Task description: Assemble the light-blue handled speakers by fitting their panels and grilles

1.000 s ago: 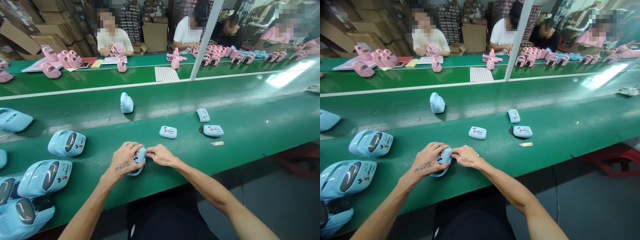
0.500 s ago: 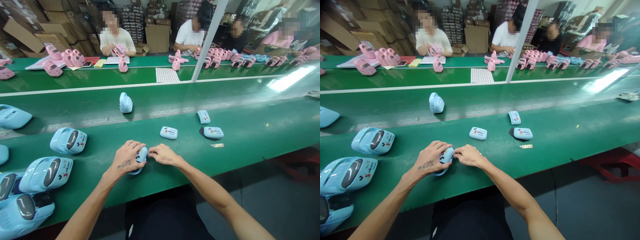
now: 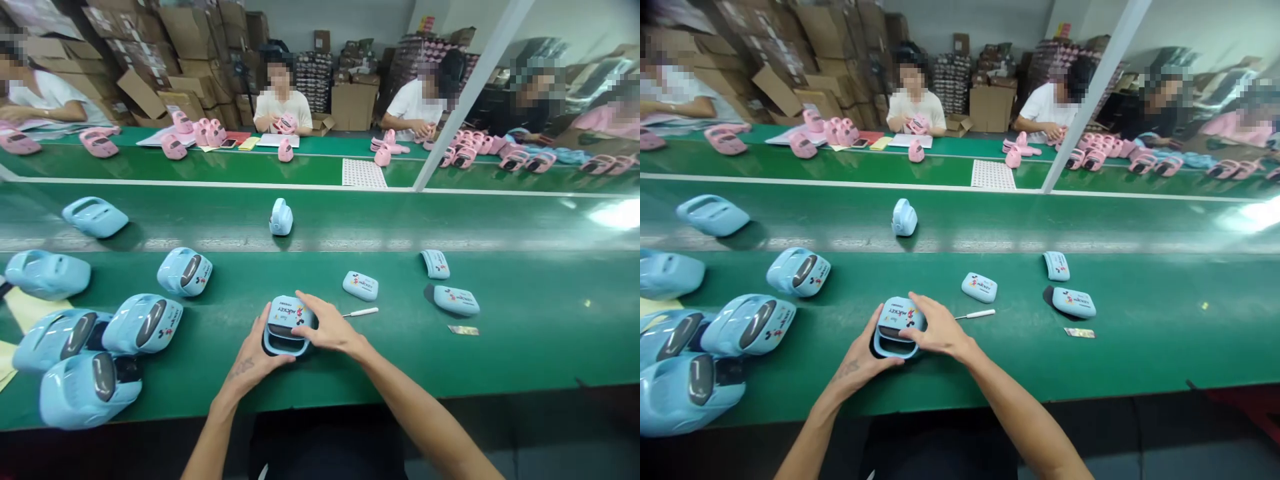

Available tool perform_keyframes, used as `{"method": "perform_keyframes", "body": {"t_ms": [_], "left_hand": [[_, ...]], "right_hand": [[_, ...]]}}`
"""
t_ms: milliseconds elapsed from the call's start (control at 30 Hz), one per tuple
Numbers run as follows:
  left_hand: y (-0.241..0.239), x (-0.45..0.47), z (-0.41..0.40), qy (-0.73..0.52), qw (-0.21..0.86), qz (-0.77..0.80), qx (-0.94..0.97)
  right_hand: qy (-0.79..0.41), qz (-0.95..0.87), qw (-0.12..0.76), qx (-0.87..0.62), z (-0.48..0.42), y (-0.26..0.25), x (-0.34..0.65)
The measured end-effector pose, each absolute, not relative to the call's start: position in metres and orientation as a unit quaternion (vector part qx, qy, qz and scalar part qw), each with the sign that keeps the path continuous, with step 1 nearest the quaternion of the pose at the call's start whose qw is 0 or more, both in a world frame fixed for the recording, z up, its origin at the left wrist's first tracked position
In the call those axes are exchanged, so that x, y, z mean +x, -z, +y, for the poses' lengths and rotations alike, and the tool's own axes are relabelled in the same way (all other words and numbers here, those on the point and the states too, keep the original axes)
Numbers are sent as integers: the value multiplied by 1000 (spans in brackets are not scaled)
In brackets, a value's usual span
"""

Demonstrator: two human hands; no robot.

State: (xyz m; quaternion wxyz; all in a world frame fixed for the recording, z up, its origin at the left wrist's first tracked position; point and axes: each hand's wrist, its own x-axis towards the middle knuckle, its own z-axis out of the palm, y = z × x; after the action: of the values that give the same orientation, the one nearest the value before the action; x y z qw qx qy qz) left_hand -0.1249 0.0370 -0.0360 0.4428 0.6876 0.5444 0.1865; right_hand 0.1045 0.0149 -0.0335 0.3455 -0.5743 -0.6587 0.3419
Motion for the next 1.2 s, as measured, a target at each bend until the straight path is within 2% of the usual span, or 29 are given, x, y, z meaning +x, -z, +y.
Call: {"method": "perform_keyframes", "body": {"t_ms": [133,267,333,400,500,600,700,867,967,1100,1200], "left_hand": [[28,-123,30,-310,503,508,627],[21,-116,30,-447,449,450,630],[17,-110,33,-482,444,467,594],[12,-107,35,-489,503,493,515],[0,-106,33,-467,617,494,397],[-13,-106,20,-425,687,478,344],[-20,-107,-3,-372,740,472,302],[-12,-118,-37,-304,765,517,235],[-3,-131,-42,-305,762,540,186],[3,-143,-30,-366,751,538,112],[3,-141,-19,-395,751,523,79]], "right_hand": [[-459,-523,433,-573,21,31,79],[-660,-344,487,-456,11,26,60],[-699,-338,480,-407,5,23,59],[-663,-397,477,-419,0,19,67],[-482,-552,494,-468,-5,11,88],[-327,-694,489,-415,-13,4,98],[-288,-738,475,-383,-26,2,93],[-307,-740,471,-369,-49,12,89],[-304,-749,414,-419,-67,24,117],[-166,-769,289,-546,-104,53,166],[-99,-777,263,-564,-120,77,190]]}}
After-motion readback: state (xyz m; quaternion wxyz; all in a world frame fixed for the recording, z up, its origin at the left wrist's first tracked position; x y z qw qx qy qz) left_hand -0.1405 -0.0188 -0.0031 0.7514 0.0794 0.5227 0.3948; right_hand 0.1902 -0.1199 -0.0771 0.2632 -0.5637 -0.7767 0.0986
